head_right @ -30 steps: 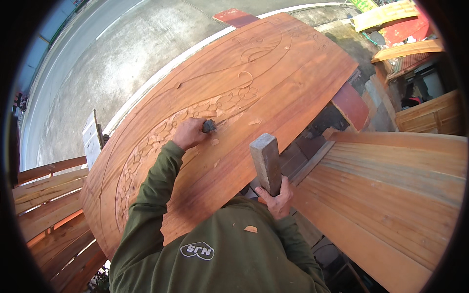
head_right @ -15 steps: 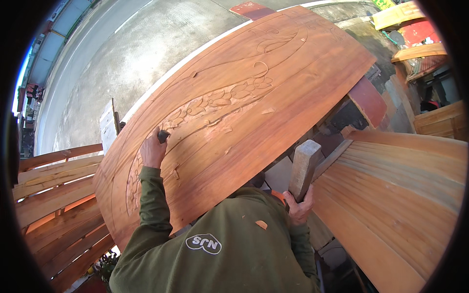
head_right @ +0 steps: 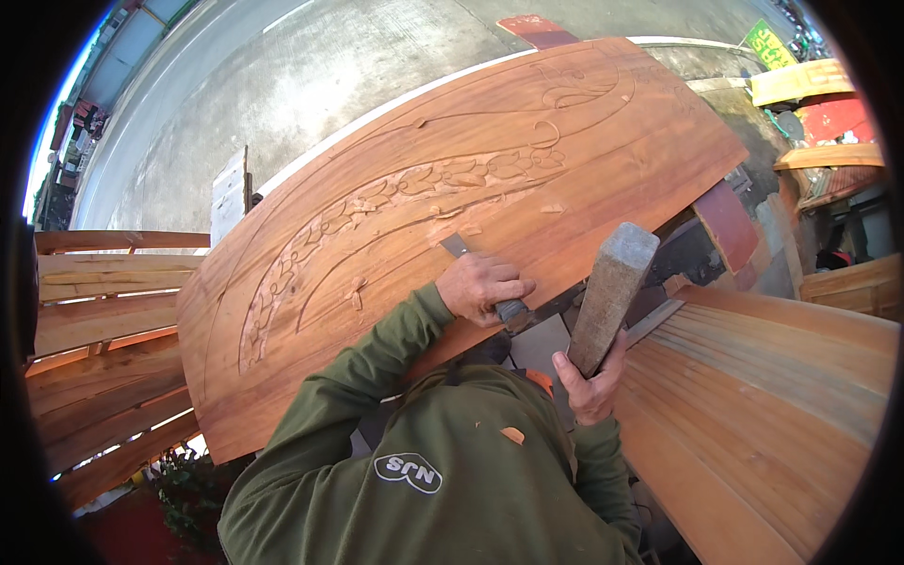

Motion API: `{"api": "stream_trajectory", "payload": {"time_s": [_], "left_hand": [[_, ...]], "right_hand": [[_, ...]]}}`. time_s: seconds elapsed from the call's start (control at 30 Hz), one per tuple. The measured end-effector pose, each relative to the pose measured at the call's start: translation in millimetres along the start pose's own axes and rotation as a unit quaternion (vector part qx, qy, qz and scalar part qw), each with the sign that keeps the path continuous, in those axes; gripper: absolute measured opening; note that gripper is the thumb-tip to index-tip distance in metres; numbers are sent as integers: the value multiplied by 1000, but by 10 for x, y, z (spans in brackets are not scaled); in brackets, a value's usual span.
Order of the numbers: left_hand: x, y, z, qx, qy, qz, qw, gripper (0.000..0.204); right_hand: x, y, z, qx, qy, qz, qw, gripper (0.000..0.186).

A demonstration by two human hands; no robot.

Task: The person carves a decorative floral pattern into a wooden panel using a chisel and a wooden mallet. They strike the end of the chisel with the mallet to remove wood along the outline of the design and brush away wood shavings by hand.

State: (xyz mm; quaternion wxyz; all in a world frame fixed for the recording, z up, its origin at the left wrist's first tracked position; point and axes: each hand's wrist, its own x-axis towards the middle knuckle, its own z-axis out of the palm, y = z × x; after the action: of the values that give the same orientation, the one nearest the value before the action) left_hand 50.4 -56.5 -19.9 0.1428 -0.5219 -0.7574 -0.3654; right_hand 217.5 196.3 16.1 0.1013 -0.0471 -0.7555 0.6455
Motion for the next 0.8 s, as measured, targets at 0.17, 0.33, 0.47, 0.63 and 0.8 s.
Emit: {"api": "stream_trajectory", "payload": {"time_s": [0.17, 0.33, 0.47, 0.63, 0.8], "left_hand": [[-1, -434, 102, -36, 17, 4, 999, 39], [-24, -496, -25, -67, 32, 22, 997, 40], [-131, -642, -19, -109, 55, 11, 993, 39], [-136, -637, -142, -92, 27, 29, 995, 30], [-131, -689, -175, -88, 10, 50, 995, 31]], "right_hand": [[-242, 54, -142, -53, -11, 60, 997, 59], [-177, 334, -58, -187, -30, -160, 969, 77], [356, 391, 371, -385, -78, -236, 889, 90], [486, 300, 363, -268, -67, -313, 909, 82], [651, 315, 578, -372, -94, -303, 872, 71]]}}
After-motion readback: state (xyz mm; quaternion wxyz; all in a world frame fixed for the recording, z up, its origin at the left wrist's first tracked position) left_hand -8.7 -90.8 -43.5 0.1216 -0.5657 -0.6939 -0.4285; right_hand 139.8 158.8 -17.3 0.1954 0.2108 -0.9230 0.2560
